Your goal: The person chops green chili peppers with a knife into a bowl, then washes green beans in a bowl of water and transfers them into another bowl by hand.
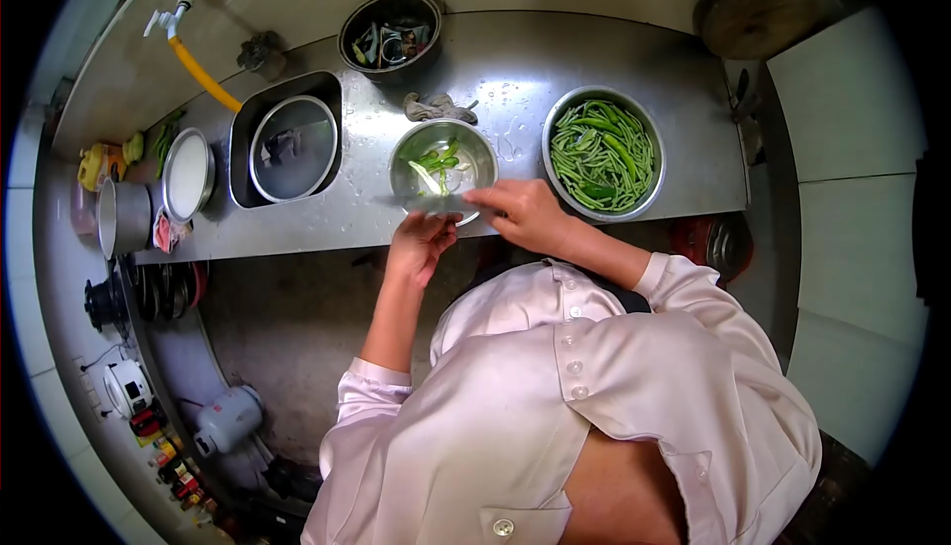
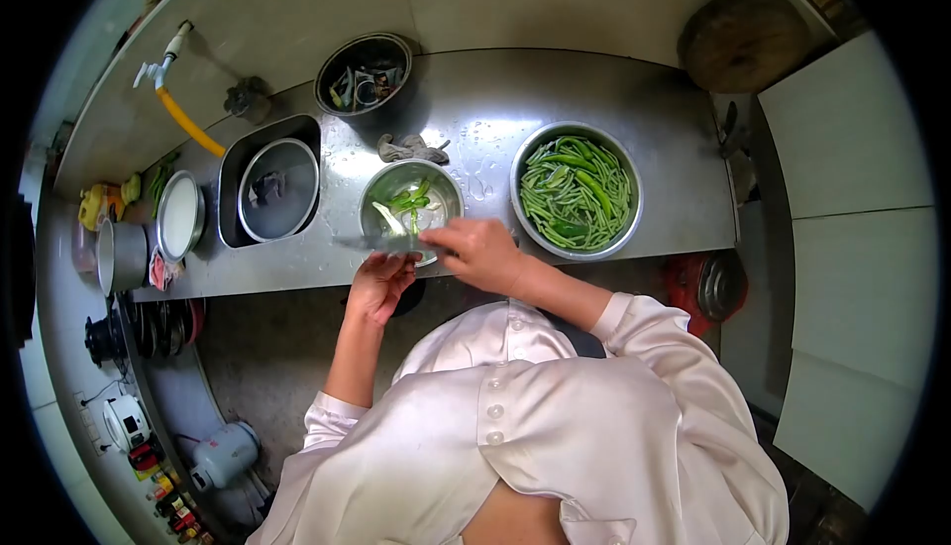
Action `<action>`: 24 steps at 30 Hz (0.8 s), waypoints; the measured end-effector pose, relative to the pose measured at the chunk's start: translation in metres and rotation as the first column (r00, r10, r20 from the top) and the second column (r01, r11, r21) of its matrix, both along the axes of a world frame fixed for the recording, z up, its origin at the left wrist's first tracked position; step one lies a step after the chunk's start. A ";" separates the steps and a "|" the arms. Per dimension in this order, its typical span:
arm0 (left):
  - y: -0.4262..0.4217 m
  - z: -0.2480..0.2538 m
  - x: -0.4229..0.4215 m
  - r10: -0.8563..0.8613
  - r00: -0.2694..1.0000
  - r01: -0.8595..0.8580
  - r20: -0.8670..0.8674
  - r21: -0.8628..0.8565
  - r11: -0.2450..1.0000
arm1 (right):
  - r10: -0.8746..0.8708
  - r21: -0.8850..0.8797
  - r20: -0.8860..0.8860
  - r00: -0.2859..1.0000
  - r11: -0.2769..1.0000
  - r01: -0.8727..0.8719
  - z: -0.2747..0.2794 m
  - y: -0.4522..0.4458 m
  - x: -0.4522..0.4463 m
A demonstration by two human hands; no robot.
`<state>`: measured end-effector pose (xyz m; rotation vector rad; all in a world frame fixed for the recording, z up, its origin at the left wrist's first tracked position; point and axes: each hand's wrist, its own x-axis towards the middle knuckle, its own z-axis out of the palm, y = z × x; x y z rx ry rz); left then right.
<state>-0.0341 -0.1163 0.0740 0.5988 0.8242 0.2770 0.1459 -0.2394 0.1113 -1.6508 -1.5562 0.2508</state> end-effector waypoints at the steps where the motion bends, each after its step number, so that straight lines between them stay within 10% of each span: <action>1: -0.005 0.002 0.002 0.006 1.000 -0.003 -0.029 0.111 0.994 | 0.033 -0.001 0.050 0.998 0.999 -0.033 0.005 -0.003 -0.003; 16: -0.012 0.013 0.008 0.106 0.994 -0.105 0.023 -0.038 0.994 | 0.043 0.075 0.268 0.962 0.995 -0.065 -0.002 -0.011 -0.007; 24: 0.004 0.020 -0.006 -0.109 0.993 0.107 0.054 0.039 0.993 | -0.117 -0.095 0.146 0.982 0.987 0.132 -0.035 -0.006 0.026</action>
